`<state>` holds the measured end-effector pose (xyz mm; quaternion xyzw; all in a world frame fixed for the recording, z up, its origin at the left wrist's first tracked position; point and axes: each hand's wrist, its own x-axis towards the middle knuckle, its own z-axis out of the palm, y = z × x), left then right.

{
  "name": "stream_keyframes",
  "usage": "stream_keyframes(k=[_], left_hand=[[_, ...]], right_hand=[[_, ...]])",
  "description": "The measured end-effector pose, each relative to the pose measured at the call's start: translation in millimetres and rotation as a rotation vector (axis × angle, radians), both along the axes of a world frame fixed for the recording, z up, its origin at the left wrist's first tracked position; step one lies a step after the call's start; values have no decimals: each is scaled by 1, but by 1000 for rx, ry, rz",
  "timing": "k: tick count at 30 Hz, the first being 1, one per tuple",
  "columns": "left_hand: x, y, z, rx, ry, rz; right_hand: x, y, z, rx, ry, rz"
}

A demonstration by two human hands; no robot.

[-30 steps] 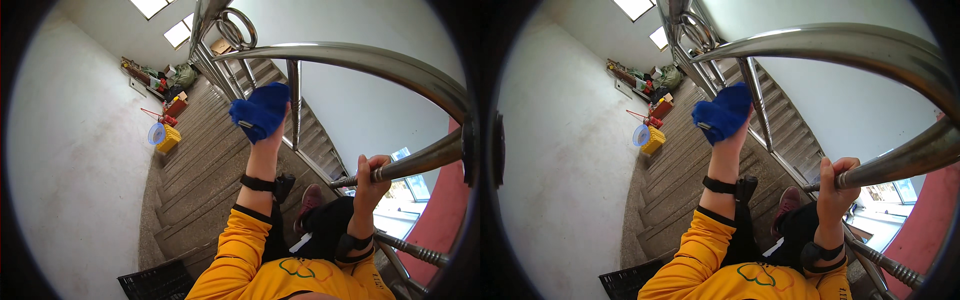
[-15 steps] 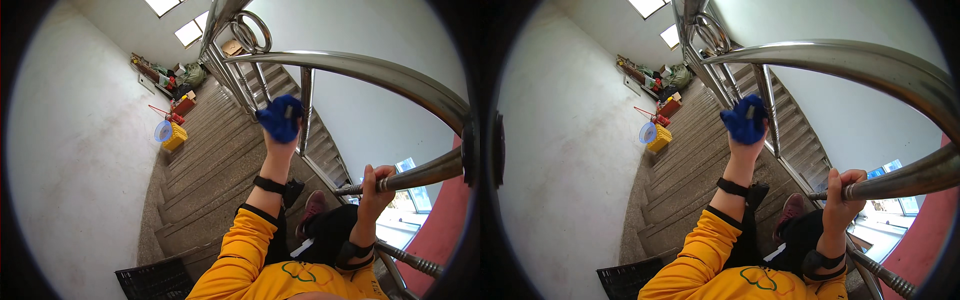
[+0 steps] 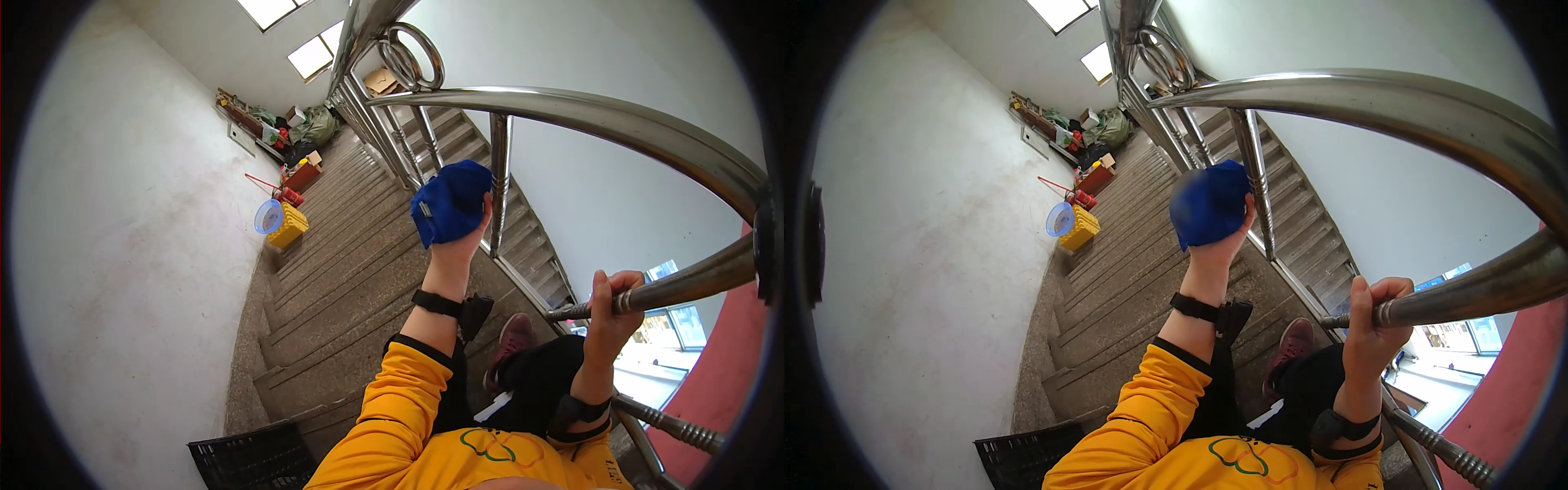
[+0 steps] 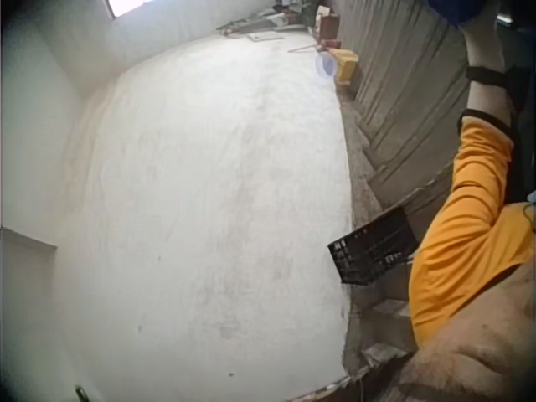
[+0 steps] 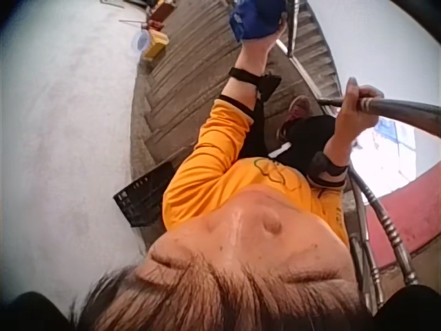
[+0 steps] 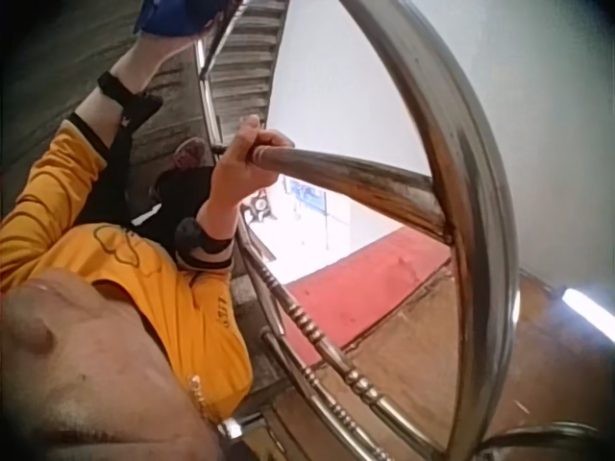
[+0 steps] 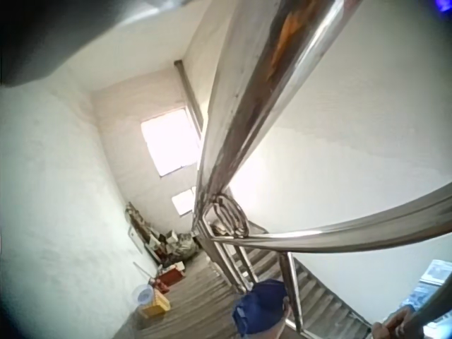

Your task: Cleaning a stainless steel staircase handrail with a blue cloth.

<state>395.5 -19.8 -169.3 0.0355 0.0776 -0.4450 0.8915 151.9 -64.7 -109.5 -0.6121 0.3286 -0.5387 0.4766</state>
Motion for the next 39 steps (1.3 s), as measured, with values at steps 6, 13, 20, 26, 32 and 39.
stream_keyframes(k=[6, 13, 20, 26, 32, 39], left_hand=[[6, 0, -2, 69, -16, 47], [37, 8, -55, 320, -38, 129], [9, -21, -87, 745, -24, -237], [4, -27, -25, 1253, -2342, 5], [26, -10, -37, 977, -1998, 589], [44, -8, -114, 824, -1505, -153]], right_hand=[[-2, -4, -3, -43, 22, 1], [-1, -2, 1, -39, 7, 12], [-7, -5, -5, -9, 23, -21], [-10, -14, -13, -110, 87, -73], [-2, -7, -3, -108, 28, -7], [1, 0, 2, -82, 13, 18]])
